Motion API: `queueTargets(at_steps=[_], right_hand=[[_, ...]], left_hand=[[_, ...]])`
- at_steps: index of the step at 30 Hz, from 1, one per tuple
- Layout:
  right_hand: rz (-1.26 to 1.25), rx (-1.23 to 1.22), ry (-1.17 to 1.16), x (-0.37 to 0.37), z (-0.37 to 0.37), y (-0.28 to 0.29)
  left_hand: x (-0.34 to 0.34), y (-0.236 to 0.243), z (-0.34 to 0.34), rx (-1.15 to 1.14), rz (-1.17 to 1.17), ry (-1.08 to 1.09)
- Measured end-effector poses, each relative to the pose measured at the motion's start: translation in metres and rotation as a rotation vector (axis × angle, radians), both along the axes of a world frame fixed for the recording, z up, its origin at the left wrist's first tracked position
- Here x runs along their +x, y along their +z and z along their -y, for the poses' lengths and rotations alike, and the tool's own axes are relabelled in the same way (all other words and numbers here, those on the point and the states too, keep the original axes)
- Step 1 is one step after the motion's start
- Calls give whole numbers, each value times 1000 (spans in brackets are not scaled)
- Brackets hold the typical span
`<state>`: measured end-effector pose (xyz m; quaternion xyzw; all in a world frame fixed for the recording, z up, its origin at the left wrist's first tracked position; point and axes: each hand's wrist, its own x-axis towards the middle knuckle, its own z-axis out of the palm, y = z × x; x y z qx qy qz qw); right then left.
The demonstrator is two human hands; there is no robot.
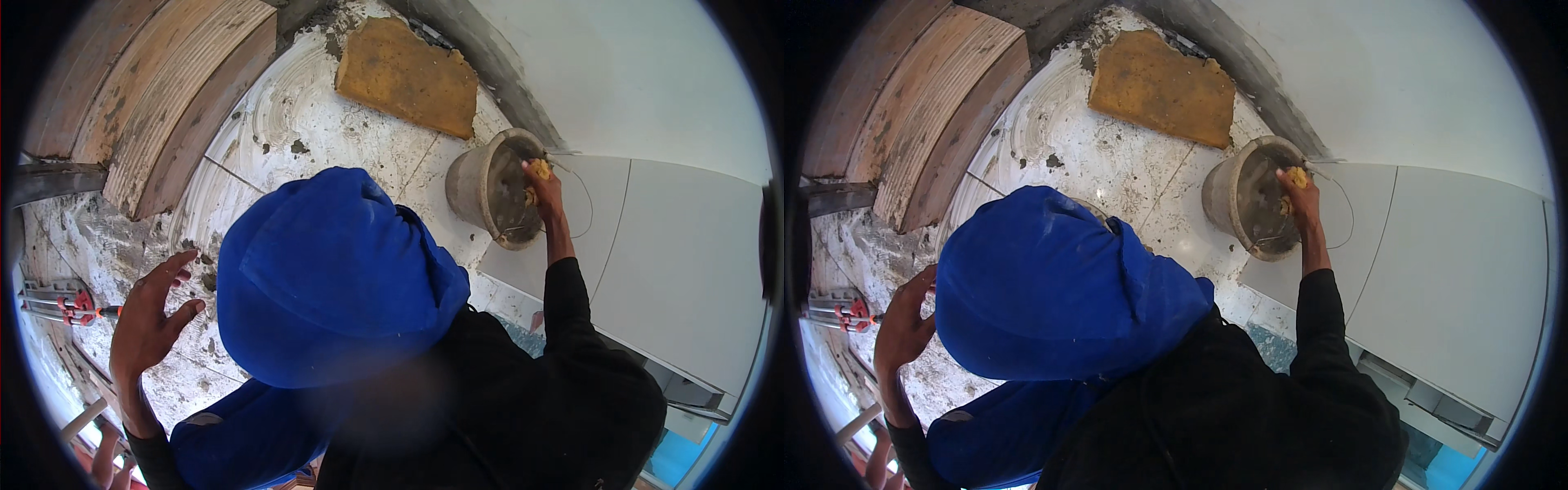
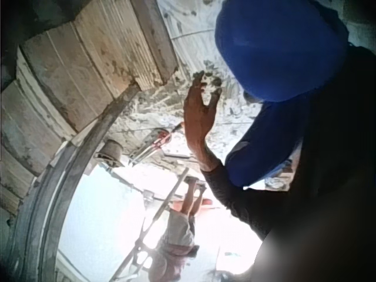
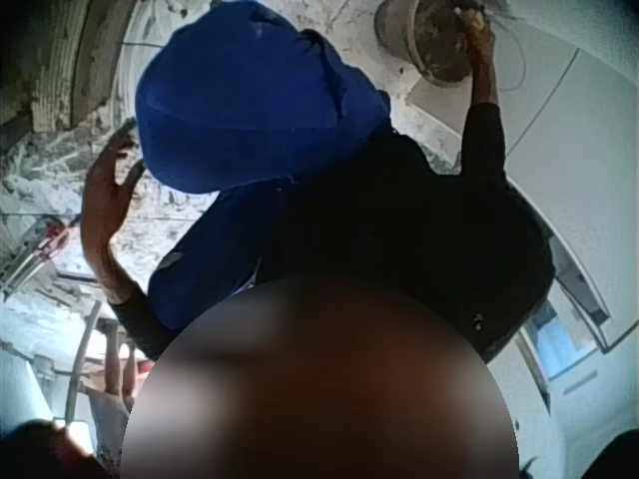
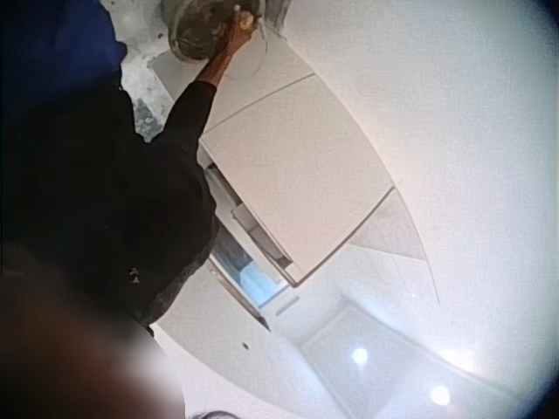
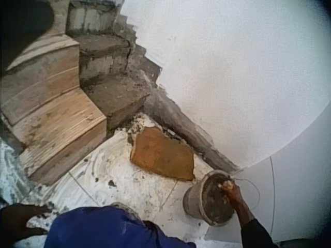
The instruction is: Cleaning and grouting floor tiles and a squat toilet during a renovation.
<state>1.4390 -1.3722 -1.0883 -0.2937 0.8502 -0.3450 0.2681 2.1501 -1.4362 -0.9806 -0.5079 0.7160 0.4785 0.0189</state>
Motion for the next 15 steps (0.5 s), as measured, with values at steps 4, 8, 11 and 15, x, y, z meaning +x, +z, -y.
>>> queueTargets(at_steps=[4, 8, 11, 15], right_hand=[[-15, 67, -190, -6, 12, -4], [-242, -18, -117, -37, 4, -43], [-363, 5, -91, -40, 3, -55], [-393, 98, -146, -22, 8, -42]], left_hand=[[-2, 4, -1, -31, 19, -1], [-2, 5, -2, -35, 9, -2], [1, 5, -7, -41, 36, 14], [-2, 0, -4, -32, 45, 5]])
